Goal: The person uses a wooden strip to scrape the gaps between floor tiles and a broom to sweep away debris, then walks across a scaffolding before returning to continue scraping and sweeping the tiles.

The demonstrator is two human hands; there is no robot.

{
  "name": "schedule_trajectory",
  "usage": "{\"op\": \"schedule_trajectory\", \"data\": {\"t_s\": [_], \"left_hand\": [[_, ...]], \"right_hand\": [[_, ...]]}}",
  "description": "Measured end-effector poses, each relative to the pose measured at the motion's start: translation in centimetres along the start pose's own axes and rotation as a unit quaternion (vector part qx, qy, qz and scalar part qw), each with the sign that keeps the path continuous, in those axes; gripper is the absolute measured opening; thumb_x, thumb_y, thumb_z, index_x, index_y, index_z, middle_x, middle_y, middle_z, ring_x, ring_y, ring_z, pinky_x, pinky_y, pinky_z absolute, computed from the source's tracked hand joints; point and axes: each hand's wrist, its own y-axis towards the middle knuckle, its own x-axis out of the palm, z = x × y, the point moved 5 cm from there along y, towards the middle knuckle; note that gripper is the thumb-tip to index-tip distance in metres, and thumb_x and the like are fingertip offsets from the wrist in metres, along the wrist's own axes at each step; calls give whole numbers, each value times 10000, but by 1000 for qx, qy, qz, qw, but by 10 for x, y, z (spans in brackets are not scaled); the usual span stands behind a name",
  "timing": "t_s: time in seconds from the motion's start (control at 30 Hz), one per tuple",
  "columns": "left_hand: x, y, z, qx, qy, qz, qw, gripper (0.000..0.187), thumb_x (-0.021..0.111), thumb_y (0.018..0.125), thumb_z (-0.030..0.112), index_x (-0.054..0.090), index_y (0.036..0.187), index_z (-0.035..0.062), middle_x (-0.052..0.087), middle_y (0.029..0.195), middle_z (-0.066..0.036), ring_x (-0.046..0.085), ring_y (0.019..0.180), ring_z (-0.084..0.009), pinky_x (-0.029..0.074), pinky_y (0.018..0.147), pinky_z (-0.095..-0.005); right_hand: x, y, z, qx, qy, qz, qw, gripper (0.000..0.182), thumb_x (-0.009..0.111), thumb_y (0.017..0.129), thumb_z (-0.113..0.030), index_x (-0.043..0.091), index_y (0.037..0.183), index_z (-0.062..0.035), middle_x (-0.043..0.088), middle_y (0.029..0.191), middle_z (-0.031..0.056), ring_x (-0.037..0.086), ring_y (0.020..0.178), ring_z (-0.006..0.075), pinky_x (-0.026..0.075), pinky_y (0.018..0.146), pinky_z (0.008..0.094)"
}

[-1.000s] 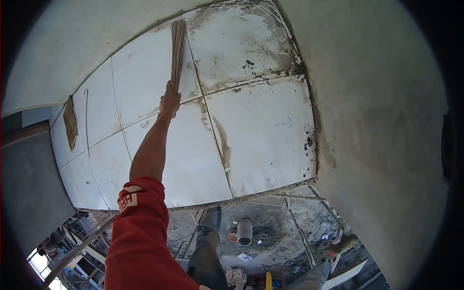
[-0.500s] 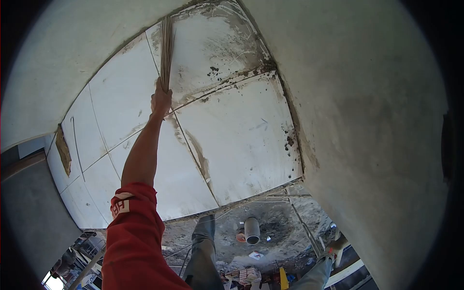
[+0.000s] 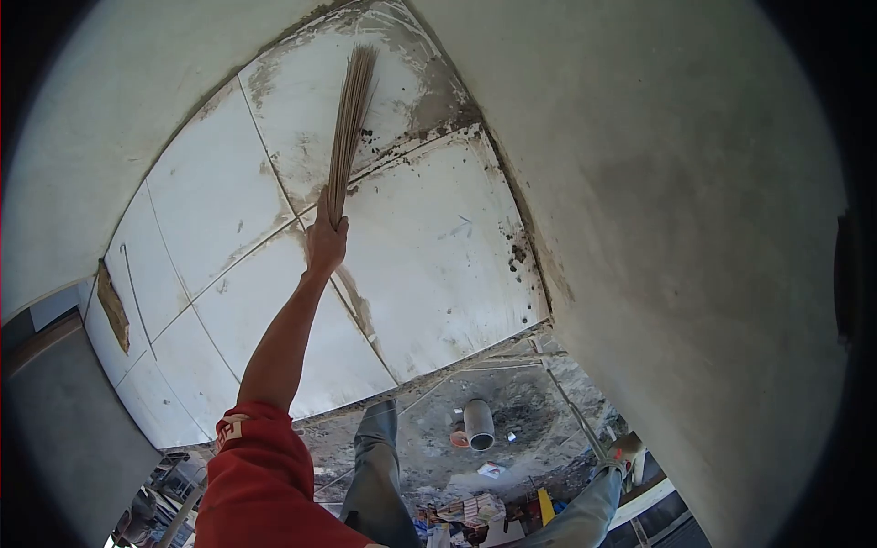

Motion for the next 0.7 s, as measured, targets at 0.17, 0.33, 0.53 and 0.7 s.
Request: {"op": "schedule_trajectory", "data": {"t_s": [0.17, 0.33, 0.53, 0.7], "left_hand": [[51, -71, 1, 69, 65, -112, 989, 892, 690, 1017, 186, 185, 1742, 303, 767, 909, -248, 751, 843, -488, 607, 773, -605], [83, -212, 11, 111, -26, -150, 982, 939, 710, 1002, 128, 164, 1759, 225, 773, 1037, -251, 759, 886, -475, 606, 776, -566], [50, -201, 2, -14, -89, -16, 996, 880, 688, 1023, 140, 195, 1750, 194, 776, 974, -276, 764, 804, -467, 597, 700, -570], [60, -171, -22, -9, -9, -19, 1000, 877, 701, 1020, 198, 212, 1744, 272, 768, 900, -250, 749, 790, -475, 597, 725, -595]], "right_hand": [[-2, -4, 0, 4, -5, 5, 1000, 396, 514, 1113, -406, 613, 969, -50, 618, 894, 70, 564, 708, 174, 462, 641, 378], [-13, -7, 6, -3, -6, 11, 1000, 388, 515, 1112, -395, 617, 970, -49, 623, 898, 72, 570, 712, 175, 463, 644, 380], [-21, -12, 11, -9, -13, 16, 1000, 378, 517, 1111, -383, 621, 972, -48, 630, 904, 75, 578, 717, 175, 464, 647, 382], [-17, -17, 14, -18, -13, 16, 1000, 369, 518, 1111, -372, 625, 973, -47, 635, 909, 77, 584, 720, 176, 465, 650, 384]]}}
